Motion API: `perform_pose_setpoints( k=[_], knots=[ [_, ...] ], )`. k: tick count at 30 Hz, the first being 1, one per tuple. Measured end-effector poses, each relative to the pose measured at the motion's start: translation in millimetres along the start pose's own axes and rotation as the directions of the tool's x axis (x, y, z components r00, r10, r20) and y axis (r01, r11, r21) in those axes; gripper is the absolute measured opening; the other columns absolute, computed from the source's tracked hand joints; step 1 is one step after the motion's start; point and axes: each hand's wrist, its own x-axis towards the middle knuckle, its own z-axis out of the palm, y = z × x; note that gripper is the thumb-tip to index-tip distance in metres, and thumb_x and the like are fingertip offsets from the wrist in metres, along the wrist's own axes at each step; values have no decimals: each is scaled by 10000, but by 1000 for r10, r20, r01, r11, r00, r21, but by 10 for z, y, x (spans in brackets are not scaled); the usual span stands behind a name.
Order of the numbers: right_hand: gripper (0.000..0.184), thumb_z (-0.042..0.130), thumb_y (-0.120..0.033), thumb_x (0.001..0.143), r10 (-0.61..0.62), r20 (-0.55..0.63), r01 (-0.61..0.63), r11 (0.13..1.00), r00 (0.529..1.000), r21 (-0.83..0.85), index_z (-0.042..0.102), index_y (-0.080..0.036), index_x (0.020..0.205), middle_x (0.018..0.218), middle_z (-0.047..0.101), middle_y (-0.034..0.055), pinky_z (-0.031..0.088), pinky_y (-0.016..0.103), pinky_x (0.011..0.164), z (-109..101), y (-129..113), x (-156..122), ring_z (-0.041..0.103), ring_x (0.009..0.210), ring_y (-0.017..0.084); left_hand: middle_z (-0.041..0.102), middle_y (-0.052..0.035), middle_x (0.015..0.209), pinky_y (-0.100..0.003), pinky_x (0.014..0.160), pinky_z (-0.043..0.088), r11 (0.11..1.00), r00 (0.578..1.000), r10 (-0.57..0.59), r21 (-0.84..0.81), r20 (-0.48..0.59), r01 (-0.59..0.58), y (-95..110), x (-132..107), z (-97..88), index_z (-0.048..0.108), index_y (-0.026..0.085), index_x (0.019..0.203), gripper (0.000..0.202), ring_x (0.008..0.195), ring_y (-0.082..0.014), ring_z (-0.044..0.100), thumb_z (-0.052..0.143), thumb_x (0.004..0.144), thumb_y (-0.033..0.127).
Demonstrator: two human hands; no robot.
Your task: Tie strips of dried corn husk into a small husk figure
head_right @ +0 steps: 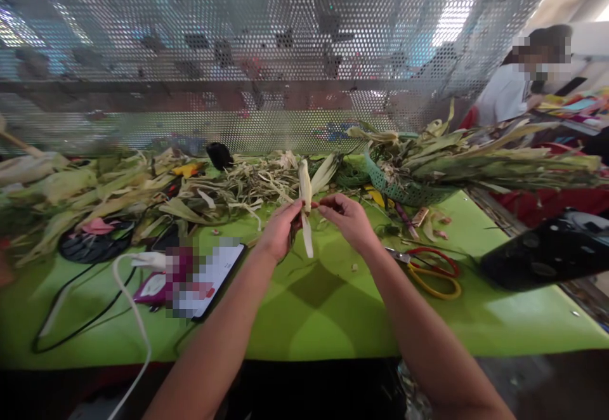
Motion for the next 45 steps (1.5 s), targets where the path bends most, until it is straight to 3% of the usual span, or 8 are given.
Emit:
perform_pose_setpoints(
  k=[4, 11, 14, 17, 20, 24, 37, 45],
  knots=[
    [249, 721, -429, 756, -26, -21, 28, 997, 999, 74, 652, -192, 790, 736, 642, 12, 452, 297, 678, -15, -22, -3, 573, 700, 156, 536, 5, 599, -241, 558, 331, 975, 992, -9, 221, 127, -19, -58, -11, 8, 687, 142, 728, 359, 572, -92, 445, 716, 761, 499],
    [278, 745, -406, 725, -10, -143, 27, 993, 990, 117, 571, -197, 672, 654, 538, -20, 390, 273, 564, -13, 112, 8, 486, 604, 131, 670, -43, 798, -257, 649, 351, 864, 927, -79, 489, 366, -119, 22, -79, 69, 761, 156, 909, 375, 675, -123, 479, 675, 794, 503],
    [211, 728, -367, 744, -85, -200, 83, 996, 976, -20, 629, -197, 821, 752, 576, -3, 423, 285, 608, -47, 118, 22, 501, 654, 143, 680, -48, 801, -273, 712, 388, 832, 933, -84, 540, 351, -128, 39, -71, 69, 766, 158, 924, 400, 739, -154, 533, 635, 813, 520],
    [333, 746, -315, 739, -317, -302, 232, 930, 899, -285, 646, -215, 1041, 982, 596, 43, 469, 321, 729, -95, 70, 19, 538, 799, 172, 677, -44, 799, -287, 729, 408, 774, 947, -82, 619, 310, -136, 13, -47, 63, 758, 157, 929, 398, 754, -167, 551, 600, 830, 509],
    [217, 720, -295, 797, -467, -119, 372, 813, 876, -449, 697, -233, 1003, 991, 588, 56, 462, 360, 828, -95, 18, -6, 554, 922, 210, 686, -42, 830, -300, 741, 427, 735, 957, -80, 665, 280, -133, -53, -23, 58, 727, 143, 934, 368, 777, -178, 564, 583, 837, 467],
    [51, 704, -277, 826, -494, 38, 441, 735, 868, -515, 726, -231, 831, 857, 579, 40, 427, 394, 853, -39, 2, -23, 547, 885, 217, 703, -46, 875, -316, 764, 456, 765, 954, -58, 627, 296, -148, -143, -24, 75, 687, 138, 923, 307, 838, -207, 590, 616, 814, 417],
    [45, 662, -203, 810, -416, -158, 323, 852, 896, -412, 653, -205, 767, 870, 547, 44, 436, 379, 814, 8, 38, -31, 540, 903, 223, 612, -21, 678, -291, 698, 424, 818, 918, -86, 553, 387, -156, -181, -118, 162, 677, 164, 775, 209, 695, -173, 525, 691, 783, 372],
    [177, 665, -282, 830, -469, -258, 349, 848, 844, -400, 662, -224, 997, 1119, 562, 85, 421, 394, 963, -60, -47, -31, 522, 1104, 242, 617, -21, 725, -245, 608, 355, 926, 969, -24, 370, 247, -71, -81, -93, 137, 729, 153, 809, 289, 648, -116, 469, 711, 778, 439]
  ],
)
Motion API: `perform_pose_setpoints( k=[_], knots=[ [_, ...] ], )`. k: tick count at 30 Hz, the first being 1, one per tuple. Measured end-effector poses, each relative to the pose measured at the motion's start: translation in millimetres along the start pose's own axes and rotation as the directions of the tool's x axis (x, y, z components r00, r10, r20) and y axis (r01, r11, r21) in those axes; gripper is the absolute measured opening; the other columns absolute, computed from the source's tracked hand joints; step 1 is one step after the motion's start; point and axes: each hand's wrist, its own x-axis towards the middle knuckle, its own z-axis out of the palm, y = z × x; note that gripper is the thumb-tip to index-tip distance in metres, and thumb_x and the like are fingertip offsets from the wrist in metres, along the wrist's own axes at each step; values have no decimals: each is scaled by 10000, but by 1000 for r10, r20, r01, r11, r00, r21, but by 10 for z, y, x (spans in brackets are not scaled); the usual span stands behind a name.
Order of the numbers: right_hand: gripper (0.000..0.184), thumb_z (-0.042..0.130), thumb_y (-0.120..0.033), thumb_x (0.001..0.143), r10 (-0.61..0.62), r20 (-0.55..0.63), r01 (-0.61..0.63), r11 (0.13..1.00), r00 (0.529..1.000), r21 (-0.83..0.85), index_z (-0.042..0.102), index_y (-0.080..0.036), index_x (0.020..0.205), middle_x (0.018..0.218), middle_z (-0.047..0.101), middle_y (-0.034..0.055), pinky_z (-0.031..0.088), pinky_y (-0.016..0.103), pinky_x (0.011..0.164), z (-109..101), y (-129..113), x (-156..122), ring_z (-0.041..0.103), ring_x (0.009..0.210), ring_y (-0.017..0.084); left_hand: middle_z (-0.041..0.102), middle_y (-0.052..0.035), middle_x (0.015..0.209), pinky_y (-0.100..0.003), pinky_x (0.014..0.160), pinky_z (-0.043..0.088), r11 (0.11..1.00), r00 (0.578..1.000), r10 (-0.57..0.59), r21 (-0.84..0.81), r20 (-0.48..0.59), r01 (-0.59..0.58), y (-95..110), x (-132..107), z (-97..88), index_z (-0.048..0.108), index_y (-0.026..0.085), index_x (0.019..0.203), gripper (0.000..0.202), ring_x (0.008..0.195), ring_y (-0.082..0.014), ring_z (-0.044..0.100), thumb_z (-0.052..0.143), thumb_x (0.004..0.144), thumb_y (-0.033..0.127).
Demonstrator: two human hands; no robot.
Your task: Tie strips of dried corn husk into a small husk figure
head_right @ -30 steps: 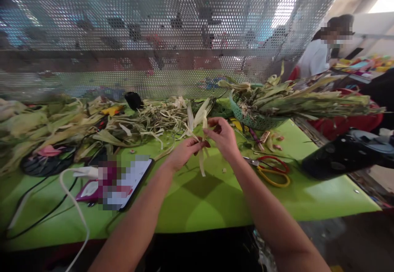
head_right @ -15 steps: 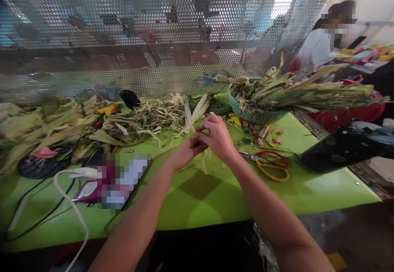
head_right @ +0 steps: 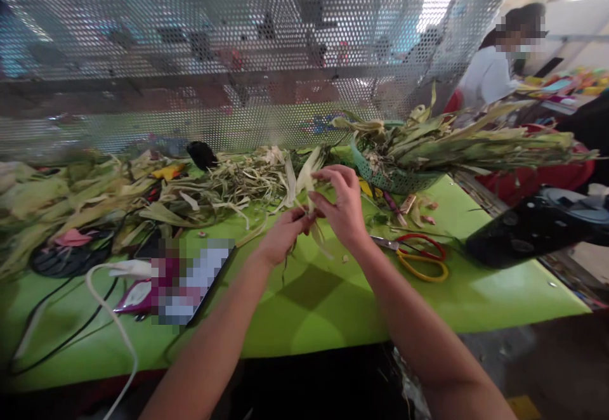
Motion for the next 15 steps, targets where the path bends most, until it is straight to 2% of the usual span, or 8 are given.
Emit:
perform_pose_setpoints(
  k=[1, 3, 5, 7, 9, 15],
  knots=[
    [222, 669, -313, 831, 32, -3, -32, 999, 999, 23, 650, -225, 1033, 1141, 563, 89, 425, 390, 962, -19, -11, 8, 526, 1103, 242, 615, -20, 728, -237, 600, 355, 998, 998, 10, -57, -54, -13, 8, 13, -31, 738, 155, 826, 319, 641, -107, 460, 678, 802, 466],
    [245, 658, -385, 841, 141, 109, -153, 982, 984, 109, 640, -218, 1019, 1075, 608, 79, 455, 367, 890, -36, -25, 10, 565, 1001, 226, 610, -20, 719, -223, 599, 372, 975, 988, 4, -218, -151, -37, 21, 37, -88, 749, 156, 853, 373, 635, -96, 460, 622, 834, 507],
    [251, 646, -437, 845, 239, 305, -303, 935, 922, 184, 646, -203, 937, 927, 650, 51, 465, 326, 772, -21, -28, -5, 582, 849, 196, 625, -23, 734, -213, 612, 395, 930, 983, -25, -365, -180, -43, 33, 52, -123, 752, 155, 890, 383, 646, -89, 480, 618, 832, 510],
    [276, 663, -462, 823, 292, 438, -410, 889, 850, 203, 652, -187, 856, 817, 653, 30, 440, 293, 679, 17, -20, -28, 562, 742, 169, 650, -28, 764, -206, 625, 406, 897, 984, -36, -440, -175, -46, 49, 53, -132, 750, 153, 921, 354, 663, -83, 504, 660, 806, 476],
    [291, 693, -466, 788, 315, 472, -451, 868, 824, 208, 657, -178, 811, 764, 643, 19, 414, 277, 631, 55, -5, -45, 535, 684, 149, 667, -30, 782, -204, 636, 410, 886, 985, -38, -461, -170, -45, 66, 44, -122, 748, 150, 933, 331, 679, -81, 527, 691, 787, 442],
    [300, 743, -456, 721, 342, 487, -514, 811, 804, 279, 659, -180, 800, 762, 656, 17, 434, 280, 653, 88, 17, -31, 556, 696, 149, 667, -22, 767, -201, 618, 407, 862, 982, -72, -506, -175, -27, 91, 30, -101, 742, 134, 905, 302, 665, -73, 548, 777, 703, 355]
  ],
)
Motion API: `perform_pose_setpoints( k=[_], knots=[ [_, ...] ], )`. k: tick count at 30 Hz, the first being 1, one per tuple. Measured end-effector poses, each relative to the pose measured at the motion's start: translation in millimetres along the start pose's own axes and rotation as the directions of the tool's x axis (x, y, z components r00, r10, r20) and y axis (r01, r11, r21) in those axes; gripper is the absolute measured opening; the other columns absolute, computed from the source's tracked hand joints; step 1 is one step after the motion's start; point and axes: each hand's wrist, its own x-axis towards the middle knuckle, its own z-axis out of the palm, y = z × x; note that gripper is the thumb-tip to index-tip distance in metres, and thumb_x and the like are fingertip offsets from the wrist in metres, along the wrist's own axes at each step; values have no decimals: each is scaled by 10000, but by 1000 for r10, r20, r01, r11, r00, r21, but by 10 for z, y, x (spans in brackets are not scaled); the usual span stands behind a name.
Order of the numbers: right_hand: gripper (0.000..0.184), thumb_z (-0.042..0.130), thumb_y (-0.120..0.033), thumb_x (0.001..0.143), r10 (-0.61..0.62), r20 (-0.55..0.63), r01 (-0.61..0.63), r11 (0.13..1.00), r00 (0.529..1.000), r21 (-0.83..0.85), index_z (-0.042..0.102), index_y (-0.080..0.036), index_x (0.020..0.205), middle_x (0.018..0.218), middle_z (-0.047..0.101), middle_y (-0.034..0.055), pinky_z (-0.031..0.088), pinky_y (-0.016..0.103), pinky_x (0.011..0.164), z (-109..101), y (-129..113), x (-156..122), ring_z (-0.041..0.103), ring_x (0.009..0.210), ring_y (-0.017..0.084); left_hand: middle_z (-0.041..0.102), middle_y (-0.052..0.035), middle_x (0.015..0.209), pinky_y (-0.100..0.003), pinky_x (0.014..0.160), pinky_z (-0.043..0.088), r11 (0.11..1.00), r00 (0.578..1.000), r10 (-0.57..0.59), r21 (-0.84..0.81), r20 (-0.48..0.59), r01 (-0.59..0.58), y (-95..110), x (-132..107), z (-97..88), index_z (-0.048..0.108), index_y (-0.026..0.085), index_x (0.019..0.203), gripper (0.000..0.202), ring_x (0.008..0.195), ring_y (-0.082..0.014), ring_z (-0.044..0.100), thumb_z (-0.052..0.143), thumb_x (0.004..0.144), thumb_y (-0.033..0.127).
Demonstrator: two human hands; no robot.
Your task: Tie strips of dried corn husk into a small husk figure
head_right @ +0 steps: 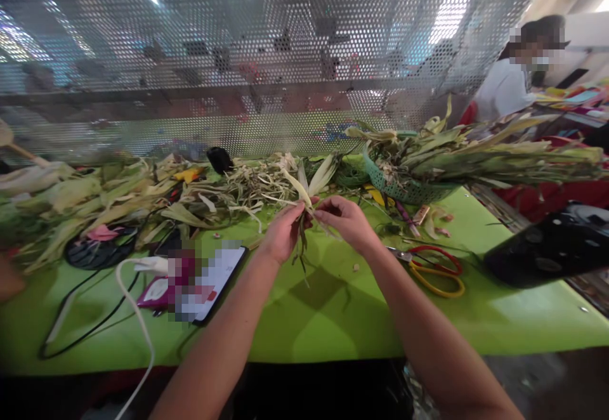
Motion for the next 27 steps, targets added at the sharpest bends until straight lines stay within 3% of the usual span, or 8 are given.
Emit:
perform_pose_setpoints(
  k=[8, 14, 16, 21, 27],
  knots=[
    [313, 738, -457, 715, 28, -8, -28, 1000, 1000, 9, 586, -184, 720, 635, 539, -34, 364, 252, 570, -16, 10, 6, 449, 586, 110, 611, 3, 663, -198, 583, 393, 999, 1000, 19, 46, 0, -19, 4, 11, -20, 716, 130, 859, 198, 597, -62, 521, 751, 712, 258],
    [336, 724, -479, 736, 89, 76, -97, 989, 993, 114, 632, -180, 860, 784, 655, 15, 423, 269, 637, 0, 35, 6, 551, 689, 140, 578, 15, 649, -191, 572, 391, 997, 999, 8, 72, 54, -12, 26, 13, -47, 705, 136, 887, 241, 578, -54, 492, 760, 724, 305],
    [320, 733, -464, 723, 86, 83, -95, 990, 993, 107, 643, -174, 825, 760, 638, 7, 417, 269, 654, -12, 26, 9, 537, 690, 135, 581, 11, 655, -191, 571, 381, 995, 998, 7, 99, 70, -14, 26, 12, -54, 708, 136, 887, 236, 585, -56, 491, 757, 730, 306],
    [256, 739, -407, 695, 44, -3, -44, 996, 999, 75, 628, -177, 706, 674, 580, -19, 391, 272, 660, -51, -13, 16, 493, 651, 123, 567, 11, 647, -201, 569, 358, 982, 997, 29, 186, 65, -41, 16, 13, -57, 720, 130, 883, 234, 591, -62, 484, 744, 743, 317],
    [215, 717, -383, 724, -26, -121, 26, 1000, 992, -3, 648, -179, 735, 702, 612, -5, 409, 275, 660, -48, -10, 20, 517, 673, 139, 543, 28, 620, -220, 581, 343, 970, 994, 85, 223, 69, -98, -5, 12, -54, 687, 135, 915, 245, 580, -69, 477, 720, 766, 326]
  ],
)
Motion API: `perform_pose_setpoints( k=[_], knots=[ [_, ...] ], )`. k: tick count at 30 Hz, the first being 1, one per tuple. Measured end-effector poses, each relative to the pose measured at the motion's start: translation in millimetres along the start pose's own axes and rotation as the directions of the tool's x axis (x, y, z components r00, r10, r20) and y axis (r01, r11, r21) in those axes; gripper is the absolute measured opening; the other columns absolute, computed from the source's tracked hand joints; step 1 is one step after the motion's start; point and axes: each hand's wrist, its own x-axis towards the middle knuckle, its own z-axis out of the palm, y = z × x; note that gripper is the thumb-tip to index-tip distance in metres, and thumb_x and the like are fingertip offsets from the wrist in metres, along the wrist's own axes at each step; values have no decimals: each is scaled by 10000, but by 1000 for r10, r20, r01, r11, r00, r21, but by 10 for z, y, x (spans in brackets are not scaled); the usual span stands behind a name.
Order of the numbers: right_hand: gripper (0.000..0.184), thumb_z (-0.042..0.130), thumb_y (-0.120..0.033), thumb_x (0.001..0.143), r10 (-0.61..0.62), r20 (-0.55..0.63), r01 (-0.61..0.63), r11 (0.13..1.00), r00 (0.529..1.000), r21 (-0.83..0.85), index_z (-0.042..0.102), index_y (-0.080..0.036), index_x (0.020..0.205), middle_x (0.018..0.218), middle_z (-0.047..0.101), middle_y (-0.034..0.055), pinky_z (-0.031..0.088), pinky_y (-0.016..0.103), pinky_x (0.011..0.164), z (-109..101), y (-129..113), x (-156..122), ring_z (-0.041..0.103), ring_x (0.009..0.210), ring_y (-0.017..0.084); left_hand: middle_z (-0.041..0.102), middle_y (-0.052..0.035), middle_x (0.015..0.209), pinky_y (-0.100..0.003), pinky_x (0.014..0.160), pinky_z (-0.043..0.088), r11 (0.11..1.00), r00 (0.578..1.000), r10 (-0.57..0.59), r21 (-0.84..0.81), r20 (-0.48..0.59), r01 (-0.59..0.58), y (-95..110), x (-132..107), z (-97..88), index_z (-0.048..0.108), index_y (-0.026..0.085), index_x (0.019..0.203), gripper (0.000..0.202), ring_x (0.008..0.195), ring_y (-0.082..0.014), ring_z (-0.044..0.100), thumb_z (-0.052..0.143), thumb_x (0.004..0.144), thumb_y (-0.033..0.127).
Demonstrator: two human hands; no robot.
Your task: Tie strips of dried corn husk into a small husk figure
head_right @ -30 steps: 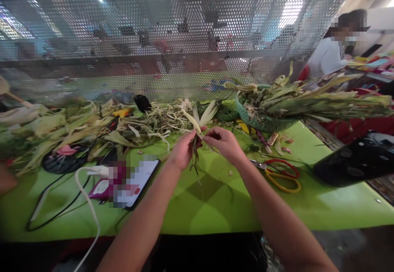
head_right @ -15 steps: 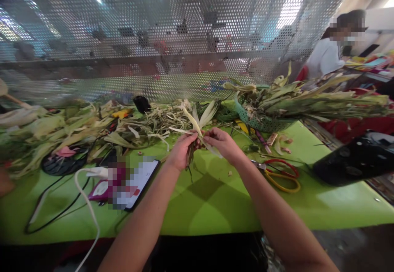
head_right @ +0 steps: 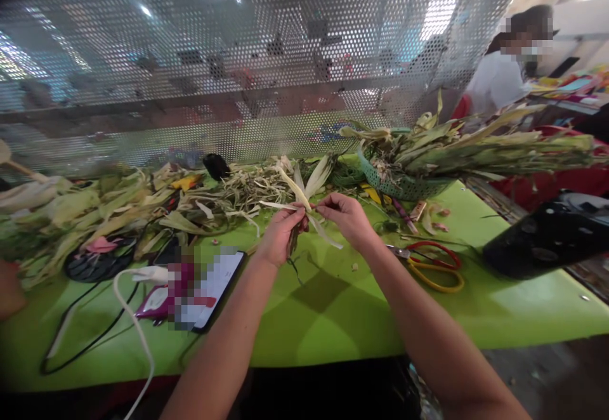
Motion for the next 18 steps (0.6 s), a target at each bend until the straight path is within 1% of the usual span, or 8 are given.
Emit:
perform_pose_setpoints(
  k=[3, 5, 7, 10, 12, 14, 16, 18],
  knots=[
    [244, 726, -379, 738, -27, 29, 27, 1000, 999, 16, 678, -189, 883, 805, 661, 13, 435, 284, 681, 1, 15, -6, 566, 723, 154, 571, 29, 643, -226, 595, 353, 999, 1000, 16, 34, 18, -16, -37, 8, -6, 627, 154, 918, 245, 591, -78, 496, 716, 776, 332],
    [254, 730, -372, 748, -60, 40, 59, 998, 997, 20, 684, -196, 925, 854, 671, 21, 449, 293, 707, -2, 24, -9, 584, 758, 162, 574, 31, 653, -228, 596, 357, 998, 998, 12, 59, 60, -15, -60, 13, -17, 592, 163, 902, 255, 597, -83, 503, 715, 779, 349],
    [201, 743, -351, 738, -97, 17, 97, 995, 995, -10, 681, -193, 845, 823, 650, 15, 451, 298, 720, -2, 30, -9, 581, 765, 164, 554, 39, 641, -229, 582, 351, 994, 994, 2, 112, 108, -14, -67, 14, -38, 578, 167, 889, 271, 585, -83, 488, 714, 782, 375],
    [166, 766, -307, 706, -150, -36, 146, 986, 988, -80, 649, -190, 720, 751, 598, -2, 447, 295, 710, 13, 38, -7, 565, 752, 162, 542, 43, 624, -225, 567, 338, 968, 987, -11, 250, 158, -29, -34, 4, -88, 582, 169, 879, 281, 570, -78, 462, 713, 788, 401],
    [159, 764, -293, 706, -181, -42, 175, 978, 983, -111, 644, -189, 698, 738, 584, -6, 448, 293, 693, 36, 50, -5, 560, 733, 159, 569, 32, 632, -224, 568, 342, 944, 984, -35, 328, 174, -25, 1, -7, -110, 583, 170, 858, 282, 577, -80, 472, 716, 787, 407],
    [140, 750, -288, 729, -212, -38, 205, 969, 977, -138, 653, -190, 699, 744, 589, -1, 455, 297, 683, 59, 66, -7, 565, 718, 160, 617, 8, 668, -231, 584, 370, 933, 980, -62, 361, 190, -11, 24, -16, -104, 591, 166, 848, 286, 604, -94, 515, 720, 778, 411],
    [88, 726, -277, 765, -281, -55, 265, 943, 958, -200, 689, -197, 770, 818, 621, 21, 469, 314, 718, 65, 76, -13, 591, 773, 177, 654, -19, 714, -246, 621, 416, 941, 979, -66, 337, 190, -2, 20, -17, -70, 611, 157, 851, 291, 657, -119, 574, 732, 758, 405],
    [115, 714, -266, 789, -403, -112, 352, 881, 908, -317, 710, -211, 891, 953, 649, 54, 471, 348, 809, 49, 69, -24, 603, 910, 212, 661, -22, 738, -255, 663, 450, 964, 992, -39, 266, 124, 4, -8, -6, -31, 622, 151, 840, 288, 687, -125, 600, 750, 731, 385]
  ],
)
